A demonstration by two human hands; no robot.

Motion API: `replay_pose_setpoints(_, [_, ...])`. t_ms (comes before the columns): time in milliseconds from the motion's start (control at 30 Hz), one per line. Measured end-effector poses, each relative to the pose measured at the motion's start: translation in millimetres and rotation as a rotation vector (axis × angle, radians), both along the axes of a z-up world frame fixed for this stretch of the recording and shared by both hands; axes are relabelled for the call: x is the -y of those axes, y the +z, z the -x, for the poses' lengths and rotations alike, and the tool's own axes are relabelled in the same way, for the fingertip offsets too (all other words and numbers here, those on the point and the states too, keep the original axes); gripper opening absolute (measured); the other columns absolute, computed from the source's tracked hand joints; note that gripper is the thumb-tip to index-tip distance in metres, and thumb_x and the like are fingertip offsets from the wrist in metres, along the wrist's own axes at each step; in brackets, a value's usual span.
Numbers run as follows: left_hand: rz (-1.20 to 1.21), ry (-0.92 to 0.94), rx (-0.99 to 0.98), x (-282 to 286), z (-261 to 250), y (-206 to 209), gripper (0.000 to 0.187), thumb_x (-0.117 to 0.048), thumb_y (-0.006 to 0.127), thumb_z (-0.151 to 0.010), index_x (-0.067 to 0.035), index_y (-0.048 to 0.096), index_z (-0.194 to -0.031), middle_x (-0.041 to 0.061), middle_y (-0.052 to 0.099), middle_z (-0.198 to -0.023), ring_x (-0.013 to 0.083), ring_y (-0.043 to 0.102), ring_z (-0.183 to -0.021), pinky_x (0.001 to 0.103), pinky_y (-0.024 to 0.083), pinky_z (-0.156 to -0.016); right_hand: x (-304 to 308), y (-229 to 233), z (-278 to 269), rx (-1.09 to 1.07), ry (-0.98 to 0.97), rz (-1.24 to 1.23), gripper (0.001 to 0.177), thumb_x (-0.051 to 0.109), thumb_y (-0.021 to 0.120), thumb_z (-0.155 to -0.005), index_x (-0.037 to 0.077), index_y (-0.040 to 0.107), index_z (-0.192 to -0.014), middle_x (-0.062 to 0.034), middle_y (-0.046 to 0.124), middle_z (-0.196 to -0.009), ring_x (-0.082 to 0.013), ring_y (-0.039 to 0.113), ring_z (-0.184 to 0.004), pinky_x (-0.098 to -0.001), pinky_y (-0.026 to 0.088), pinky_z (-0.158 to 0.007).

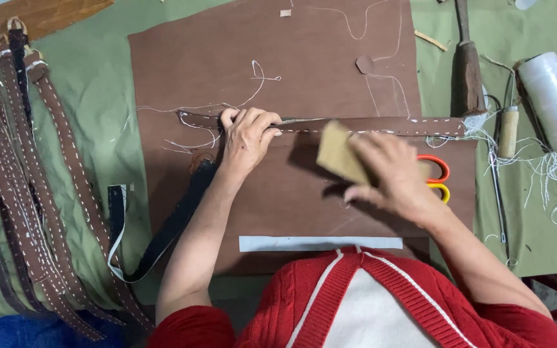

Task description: The person is performing leatherworking tasks, including using an awl to pierce holes in leather strips and using sandpaper to smooth the edges of the leather.

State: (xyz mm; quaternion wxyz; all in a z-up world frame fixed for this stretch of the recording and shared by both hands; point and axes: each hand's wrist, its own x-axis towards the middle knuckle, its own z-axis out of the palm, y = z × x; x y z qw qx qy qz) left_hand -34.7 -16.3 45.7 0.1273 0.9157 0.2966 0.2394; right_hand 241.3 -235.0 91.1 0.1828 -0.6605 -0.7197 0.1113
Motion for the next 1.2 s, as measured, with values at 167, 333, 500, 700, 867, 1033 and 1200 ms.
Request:
replay_pose_setpoints(167, [-0.022,0.004,0.048,3,-2,1,0.019,-0.027,0.075,-0.092,-0.028,0.068,-0.110,-0.003,0.061,-0.096,0.0194,0.062,-0.091,0.047,0.033,-0.101,-17,-10,14,-0.126,0.051,-0.138,0.074,0.059,0.074,-0.083,0.018,0.059,-0.143,-0.0169,0.055,-0.139,-0.0412,0.048,-0.136,-0.0573,0.033,-0.111])
replay_pose_setpoints(333, [-0.063,0.001,0.102,8,0,0,0.014,-0.026,0.074,-0.094,-0.029,0.069,-0.107,-0.005,0.061,-0.095,0.0173,0.062,-0.091,0.046,0.032,-0.102,-57,-48,-3,-0.068,-0.046,-0.403,0.046,0.032,0.080,-0.091,0.017,0.068,-0.133,-0.0120,0.060,-0.130,-0.0355,0.054,-0.129,-0.0526,0.035,-0.111])
replay_pose_setpoints(500, [-0.093,-0.006,0.139,13,3,-2,0.011,-0.023,0.073,-0.095,-0.028,0.070,-0.104,-0.004,0.062,-0.097,0.0177,0.062,-0.093,0.046,0.032,-0.103,-74,-57,3,-0.069,-0.025,-0.431,0.035,0.019,0.085,-0.085,0.018,0.073,-0.118,-0.0063,0.065,-0.119,-0.0292,0.060,-0.117,-0.0476,0.039,-0.104])
replay_pose_setpoints(700, [-0.101,0.002,0.149,11,0,-3,0.015,-0.022,0.075,-0.094,-0.028,0.069,-0.106,-0.005,0.063,-0.097,0.0172,0.063,-0.093,0.046,0.031,-0.102,-70,-62,10,-0.137,-0.032,-0.490,0.025,0.012,0.083,-0.088,0.017,0.073,-0.110,-0.0048,0.067,-0.110,-0.0248,0.065,-0.104,-0.0446,0.039,-0.106])
replay_pose_setpoints(867, [-0.105,-0.016,0.162,16,-9,0,0.018,-0.024,0.077,-0.092,-0.028,0.069,-0.108,-0.004,0.063,-0.100,0.0180,0.063,-0.094,0.047,0.032,-0.102,-72,-56,8,-0.160,-0.020,-0.507,0.025,0.009,0.082,-0.088,0.014,0.073,-0.111,-0.0068,0.068,-0.109,-0.0254,0.067,-0.103,-0.0423,0.041,-0.104])
replay_pose_setpoints(1033, [-0.074,-0.040,0.210,21,-27,-5,0.012,-0.026,0.075,-0.094,-0.027,0.071,-0.105,-0.003,0.064,-0.102,0.0182,0.064,-0.095,0.048,0.032,-0.102,-72,-54,11,-0.203,-0.017,-0.493,0.025,0.007,0.081,-0.090,0.012,0.071,-0.112,-0.0093,0.068,-0.109,-0.0275,0.067,-0.104,-0.0426,0.041,-0.103])
replay_pose_setpoints(1200, [-0.060,-0.077,0.188,23,-38,-8,0.015,-0.028,0.073,-0.096,-0.026,0.069,-0.110,-0.002,0.065,-0.104,0.0181,0.067,-0.096,0.049,0.031,-0.103,-71,-62,10,-0.187,-0.033,-0.500,0.025,0.008,0.083,-0.087,0.014,0.071,-0.108,-0.0068,0.068,-0.109,-0.0248,0.067,-0.104,-0.0423,0.039,-0.105])
